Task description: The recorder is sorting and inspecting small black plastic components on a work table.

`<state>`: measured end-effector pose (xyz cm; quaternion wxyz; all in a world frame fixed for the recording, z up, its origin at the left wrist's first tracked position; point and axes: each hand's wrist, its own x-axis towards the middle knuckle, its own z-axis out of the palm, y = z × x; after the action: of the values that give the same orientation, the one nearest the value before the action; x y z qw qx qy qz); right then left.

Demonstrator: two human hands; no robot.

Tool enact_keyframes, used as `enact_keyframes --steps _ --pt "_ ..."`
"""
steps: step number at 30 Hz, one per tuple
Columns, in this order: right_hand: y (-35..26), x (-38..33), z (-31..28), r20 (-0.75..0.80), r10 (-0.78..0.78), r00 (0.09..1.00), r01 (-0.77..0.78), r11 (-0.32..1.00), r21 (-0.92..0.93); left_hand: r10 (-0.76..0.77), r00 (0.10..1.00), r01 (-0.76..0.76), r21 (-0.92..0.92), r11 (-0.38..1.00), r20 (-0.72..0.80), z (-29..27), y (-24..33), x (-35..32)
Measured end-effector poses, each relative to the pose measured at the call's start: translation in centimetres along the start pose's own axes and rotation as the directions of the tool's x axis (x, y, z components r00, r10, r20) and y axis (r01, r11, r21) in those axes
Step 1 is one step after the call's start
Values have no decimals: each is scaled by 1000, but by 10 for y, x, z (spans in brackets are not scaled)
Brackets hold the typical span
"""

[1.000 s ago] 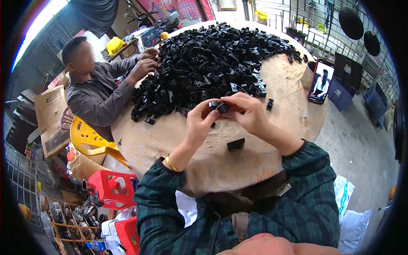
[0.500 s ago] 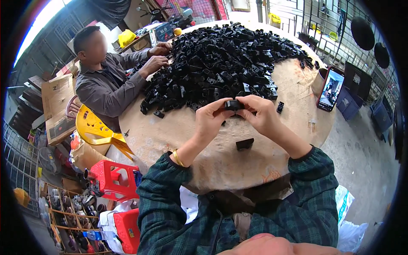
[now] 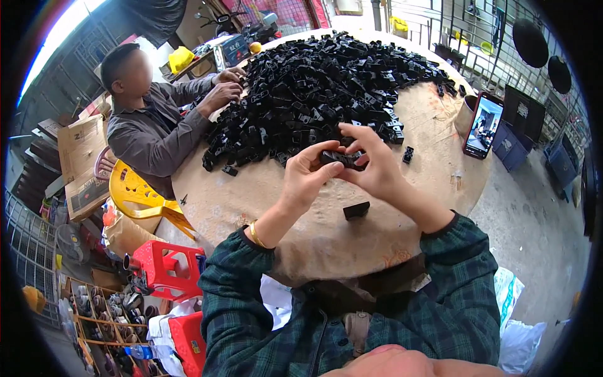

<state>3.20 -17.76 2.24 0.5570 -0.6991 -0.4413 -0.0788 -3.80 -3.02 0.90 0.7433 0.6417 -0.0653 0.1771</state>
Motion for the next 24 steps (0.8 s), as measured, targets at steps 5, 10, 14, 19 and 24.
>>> enact_keyframes --steps 5,10,14,19,24 --pt "27 10 -16 619 118 777 -491 728 478 -75 989 74 13 997 127 -2 9 0" --pt "26 12 -19 538 125 834 -360 861 358 -50 992 41 85 996 113 -4 15 4" --pt "43 32 -49 238 215 947 -273 930 245 -156 960 -15 598 802 234 -13 16 -2" --pt "108 28 -83 34 252 967 -217 889 -402 -264 847 -220 757 615 461 -1 13 -11" --pt "119 23 -66 146 137 980 -11 764 -645 4 916 -386 876 289 402 -28 20 -2"
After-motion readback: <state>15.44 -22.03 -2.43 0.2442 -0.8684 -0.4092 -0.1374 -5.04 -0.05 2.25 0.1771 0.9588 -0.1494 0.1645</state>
